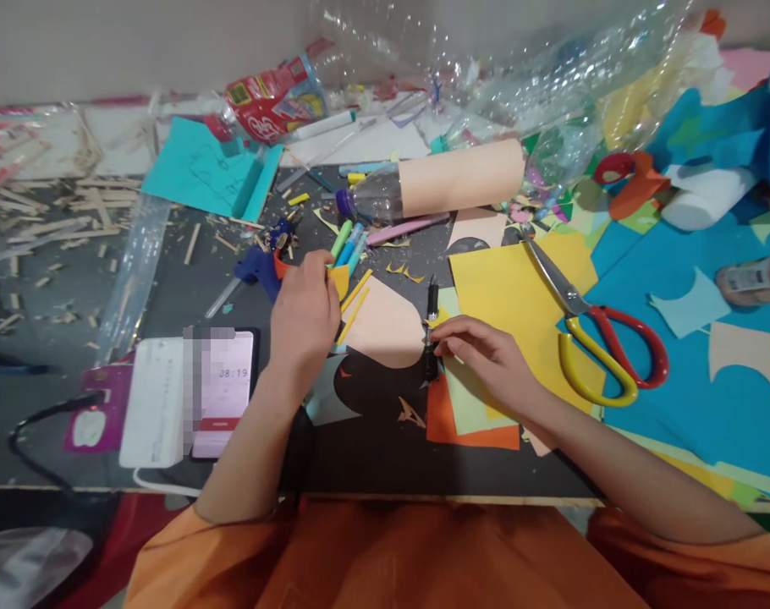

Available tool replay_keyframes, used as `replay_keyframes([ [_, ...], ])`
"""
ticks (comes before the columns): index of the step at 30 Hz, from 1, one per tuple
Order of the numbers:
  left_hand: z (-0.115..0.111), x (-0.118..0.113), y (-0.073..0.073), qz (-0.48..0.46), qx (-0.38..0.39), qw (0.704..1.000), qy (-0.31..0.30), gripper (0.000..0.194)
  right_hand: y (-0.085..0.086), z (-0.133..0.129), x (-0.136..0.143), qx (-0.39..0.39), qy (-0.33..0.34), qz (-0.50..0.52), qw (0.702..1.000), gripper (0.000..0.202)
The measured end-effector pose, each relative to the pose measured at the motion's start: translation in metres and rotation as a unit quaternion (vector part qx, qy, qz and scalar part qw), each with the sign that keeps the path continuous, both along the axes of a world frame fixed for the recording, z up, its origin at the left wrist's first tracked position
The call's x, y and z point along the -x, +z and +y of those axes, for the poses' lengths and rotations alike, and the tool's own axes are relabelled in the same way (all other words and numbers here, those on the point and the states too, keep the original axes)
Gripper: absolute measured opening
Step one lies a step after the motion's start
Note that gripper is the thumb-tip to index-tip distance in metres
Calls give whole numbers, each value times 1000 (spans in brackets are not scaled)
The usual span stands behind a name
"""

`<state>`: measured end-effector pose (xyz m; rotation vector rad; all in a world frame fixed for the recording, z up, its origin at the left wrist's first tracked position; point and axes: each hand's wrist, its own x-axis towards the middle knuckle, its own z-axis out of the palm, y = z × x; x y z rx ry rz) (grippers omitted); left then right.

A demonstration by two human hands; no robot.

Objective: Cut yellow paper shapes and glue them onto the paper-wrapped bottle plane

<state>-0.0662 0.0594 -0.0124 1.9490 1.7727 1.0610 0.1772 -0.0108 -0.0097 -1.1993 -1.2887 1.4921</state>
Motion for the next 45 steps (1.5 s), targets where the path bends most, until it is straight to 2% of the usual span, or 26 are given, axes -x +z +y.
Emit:
replay_keyframes([
  [5, 9, -7, -2, 85, 2, 996, -39, 18, 0, 0, 0, 4, 0, 1, 1000, 13],
  [11, 18, -14, -1, 78, 6, 995, -55, 21, 0, 0, -1, 8, 2, 3, 1000, 12],
  [16, 19, -24, 15, 56, 97, 993, -30, 22, -1, 0, -1, 8, 2, -1, 1000, 12],
  [20, 18, -31, 25, 95, 135, 985, -43, 23, -1, 0, -1, 5, 4, -3, 1000, 12],
  [29, 26, -37, 21, 150, 126, 979, -56, 24, -2, -1, -1, 2, 10, -10, 1000, 11],
  [38, 10, -40, 29, 252, 117, 955, -101, 19, -2, 0, -2, -10, 9, -15, 1000, 13],
  [42, 3, -36, 26, 281, 131, 941, -137, 14, -2, 0, -2, -11, 10, -20, 1000, 14],
  [45, 2, -34, 22, 280, 131, 941, -137, 15, -2, -1, -2, -12, 11, -25, 1000, 14],
])
